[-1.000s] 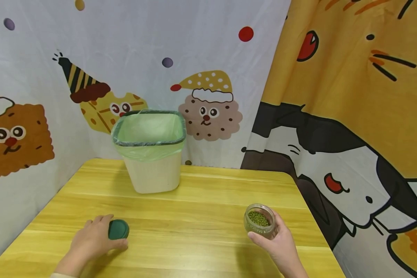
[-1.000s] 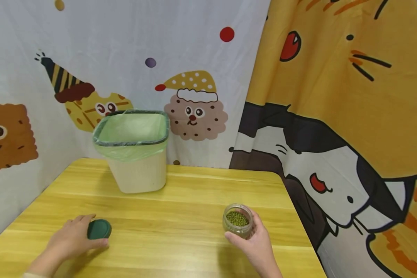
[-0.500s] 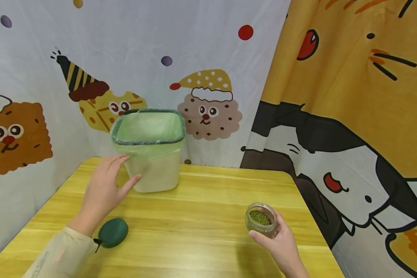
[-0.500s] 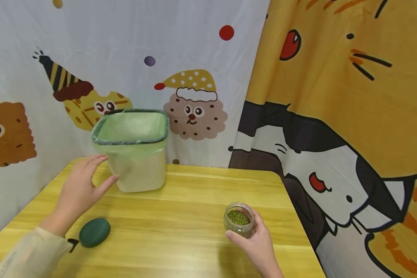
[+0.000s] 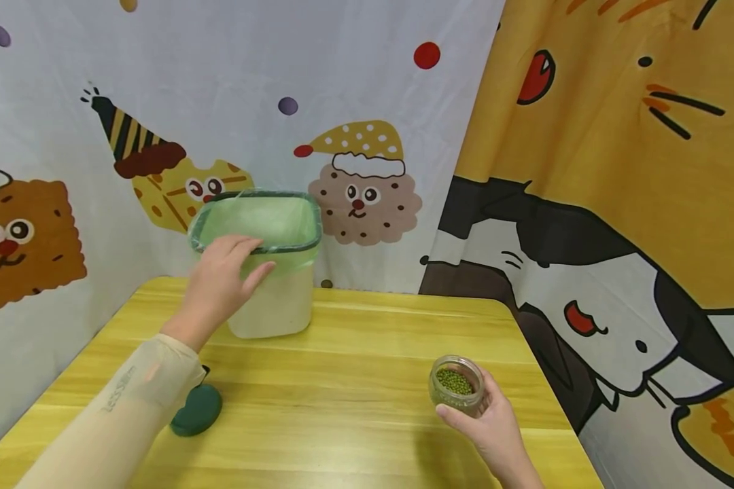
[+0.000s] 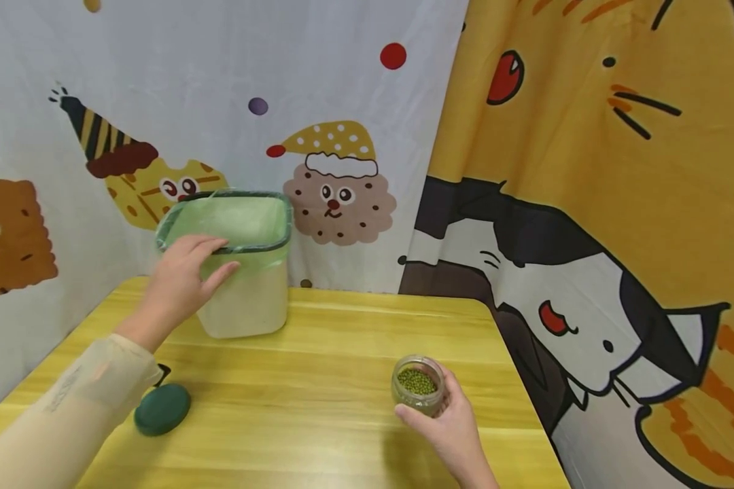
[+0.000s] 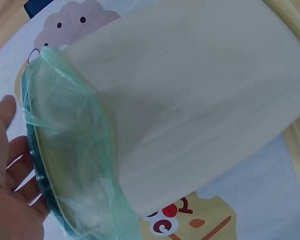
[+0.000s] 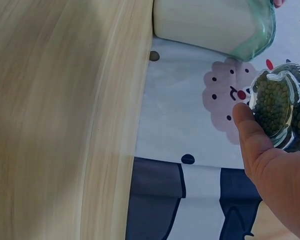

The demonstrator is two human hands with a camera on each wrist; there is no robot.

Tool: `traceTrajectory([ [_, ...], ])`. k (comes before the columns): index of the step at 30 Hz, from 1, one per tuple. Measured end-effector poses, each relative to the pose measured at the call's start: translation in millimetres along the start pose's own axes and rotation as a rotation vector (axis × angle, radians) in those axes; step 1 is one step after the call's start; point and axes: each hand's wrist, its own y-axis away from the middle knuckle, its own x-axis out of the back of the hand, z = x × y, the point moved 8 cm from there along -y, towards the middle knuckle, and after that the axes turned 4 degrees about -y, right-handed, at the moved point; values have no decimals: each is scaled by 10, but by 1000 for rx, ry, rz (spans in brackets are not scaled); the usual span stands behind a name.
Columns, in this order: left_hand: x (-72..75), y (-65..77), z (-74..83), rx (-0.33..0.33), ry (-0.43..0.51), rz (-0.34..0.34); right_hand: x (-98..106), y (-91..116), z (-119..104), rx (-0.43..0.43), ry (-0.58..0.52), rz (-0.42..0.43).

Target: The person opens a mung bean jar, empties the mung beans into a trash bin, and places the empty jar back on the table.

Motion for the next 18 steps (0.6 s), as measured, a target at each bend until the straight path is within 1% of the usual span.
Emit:
traceTrajectory([
  [3, -43, -20, -12, 19, 5, -24, 0, 1, -3, 8, 2, -2],
  [7, -67, -28, -38, 40, 35, -17, -7, 1, -5, 9, 1, -7],
  [10, -70, -31, -67, 75, 75, -15, -16, -6, -25, 15, 5, -8],
  [14, -82, -45, -96, 116, 112, -28, -24, -39, -71, 33, 21, -6],
  [18, -83, -61, -113, 124, 128, -19, -71, -111, -185, 64, 42, -32],
])
